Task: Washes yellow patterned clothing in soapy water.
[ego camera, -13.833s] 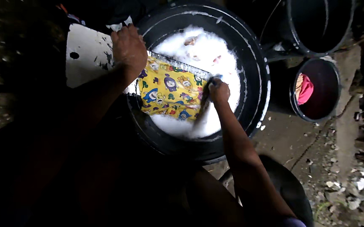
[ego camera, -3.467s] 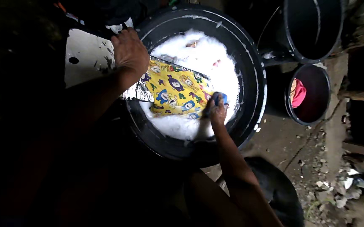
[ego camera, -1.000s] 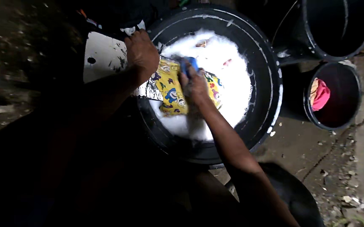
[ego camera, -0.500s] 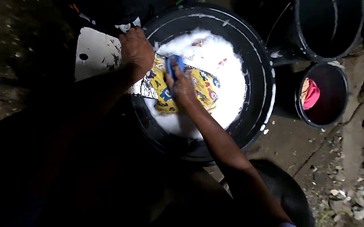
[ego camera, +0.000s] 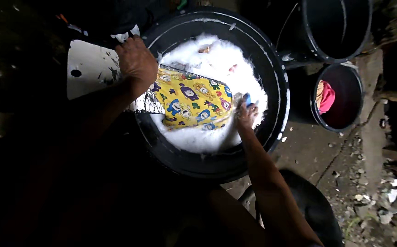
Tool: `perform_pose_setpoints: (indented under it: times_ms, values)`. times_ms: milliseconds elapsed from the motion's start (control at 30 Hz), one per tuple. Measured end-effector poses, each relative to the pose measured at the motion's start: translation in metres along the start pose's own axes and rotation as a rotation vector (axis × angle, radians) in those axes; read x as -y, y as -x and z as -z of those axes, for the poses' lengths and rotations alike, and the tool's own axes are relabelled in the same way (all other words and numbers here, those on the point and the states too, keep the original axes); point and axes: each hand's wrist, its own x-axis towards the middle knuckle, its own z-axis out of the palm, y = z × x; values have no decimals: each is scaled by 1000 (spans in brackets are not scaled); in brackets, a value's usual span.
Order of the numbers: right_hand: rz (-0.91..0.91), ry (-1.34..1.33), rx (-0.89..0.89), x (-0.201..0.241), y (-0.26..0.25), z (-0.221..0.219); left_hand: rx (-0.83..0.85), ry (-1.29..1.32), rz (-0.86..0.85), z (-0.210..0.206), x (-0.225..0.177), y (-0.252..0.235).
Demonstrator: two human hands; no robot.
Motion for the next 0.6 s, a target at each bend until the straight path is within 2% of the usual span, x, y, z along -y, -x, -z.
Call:
perform_pose_setpoints:
  times_ms: [67,167,267,333,367,433,500,600]
  values:
    - [20,-40,2,25,-2,-3,4,-2,0,0,-1,-1]
    - [74,-219,-118,95,8,20,-3,7,15,-3,2,-1]
    - [379,-319,-151,178,36,50,2,0,1,-2,2,0]
    - [531,-374,-38,215,48,63,3,1,-16,1,1,2]
    - [552,-372,35,220,48,67,5,3,-20,1,2,2]
    - [472,-357,78,197,36,61,13,8,-20,1,3,4]
    - [306,-397,18,142,17,47,10,-14,-11,0,2,2]
    - [10,-379,53,62,-9,25,1,-31,-3,-2,1,0]
